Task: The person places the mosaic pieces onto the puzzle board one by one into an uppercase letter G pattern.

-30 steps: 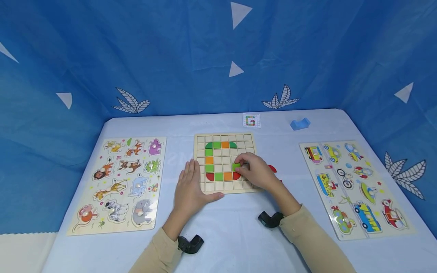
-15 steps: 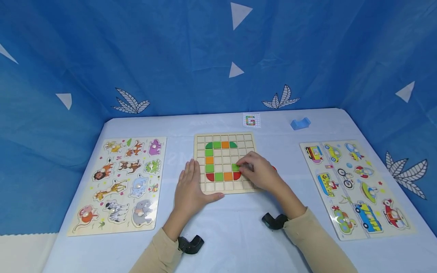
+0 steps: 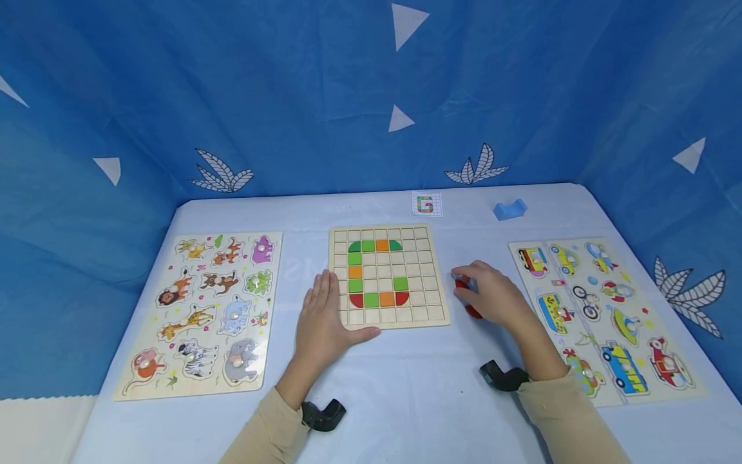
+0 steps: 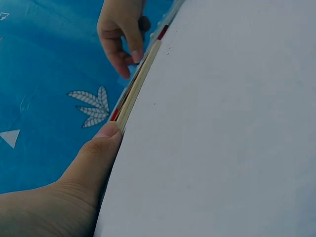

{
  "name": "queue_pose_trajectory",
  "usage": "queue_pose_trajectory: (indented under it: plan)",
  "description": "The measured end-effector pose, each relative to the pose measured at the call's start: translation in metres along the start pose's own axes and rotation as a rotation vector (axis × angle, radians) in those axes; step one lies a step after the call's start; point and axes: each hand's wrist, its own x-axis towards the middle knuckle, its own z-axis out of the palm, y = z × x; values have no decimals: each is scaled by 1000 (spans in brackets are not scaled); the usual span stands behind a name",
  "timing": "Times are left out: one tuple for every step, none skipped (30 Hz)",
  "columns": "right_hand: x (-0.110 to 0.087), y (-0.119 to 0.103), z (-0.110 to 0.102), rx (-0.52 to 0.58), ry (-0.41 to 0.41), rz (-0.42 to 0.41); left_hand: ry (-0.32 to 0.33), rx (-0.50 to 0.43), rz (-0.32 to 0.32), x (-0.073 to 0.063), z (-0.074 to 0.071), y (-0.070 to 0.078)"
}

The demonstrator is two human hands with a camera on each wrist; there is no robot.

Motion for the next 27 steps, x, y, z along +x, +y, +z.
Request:
queue_pose_trajectory:
  plan:
    - [0, 2, 0, -8, -3, 7, 1, 0, 1, 0, 0, 0]
    - [0, 4, 0, -11, -6, 18, 2, 1, 1, 0, 0, 0]
    - [0, 5, 1, -11, -9, 22, 2, 0, 0, 0, 0, 0]
    - [0, 7, 1, -13, -12, 28, 1, 0, 0, 0, 0, 0]
    - [0, 8, 1, -9, -13, 29, 0, 0, 0, 0, 0, 0]
    - [0, 9, 2, -3, -13, 34, 1, 1, 1, 0, 0, 0]
    - [1, 9, 2, 7, -15, 35, 1, 2, 1, 0, 0, 0]
    - [1, 10, 2, 19, -15, 34, 1, 2, 1, 0, 0, 0]
    - [2, 10, 2, 30, -17, 34, 1, 4, 1, 0, 0, 0]
    - [2, 11, 2, 42, -20, 31, 1, 5, 1, 0, 0, 0]
    - [3, 11, 2, 53, -21, 30, 0, 6, 1, 0, 0, 0]
    - [3, 11, 2, 66, -24, 29, 0, 6, 1, 0, 0, 0]
    - [4, 11, 2, 78, -27, 27, 0, 6, 2, 0, 0, 0]
    - [5, 11, 1, 90, -28, 23, -1, 5, 1, 0, 0, 0]
    - [6, 10, 1, 102, -29, 21, -2, 2, 1, 0, 0, 1]
    - [7, 10, 1, 114, -30, 19, -3, 0, 1, 0, -1, 1]
    - [8, 9, 1, 130, -31, 18, -4, -2, 1, 0, -1, 1]
    - [10, 7, 1, 148, -33, 14, -5, -5, 1, 0, -1, 1]
    - [11, 5, 2, 162, -34, 12, -6, -6, 1, 0, -1, 1]
    - [13, 2, 2, 176, -35, 10, -8, -7, -1, 0, -1, 1]
    - [15, -1, 3, 191, -37, 9, -10, -7, -2, 0, -1, 1]
    - [17, -5, 4, 207, -38, 6, -12, -4, -4, 0, -1, 1]
    - [20, -8, 5, 223, -36, 1, -13, -3, -5, 0, -1, 1]
    - [22, -13, 7, 234, -34, -3, -14, -2, -6, 0, -1, 1]
    - [25, -17, 9, 246, -32, -6, -15, 0, -8, 0, -1, 1]
    - [27, -22, 11, 261, -31, -10, -16, 0, -9, 1, -1, 1]
    - [30, -26, 13, 276, -33, -16, -17, 0, -9, 0, -1, 1]
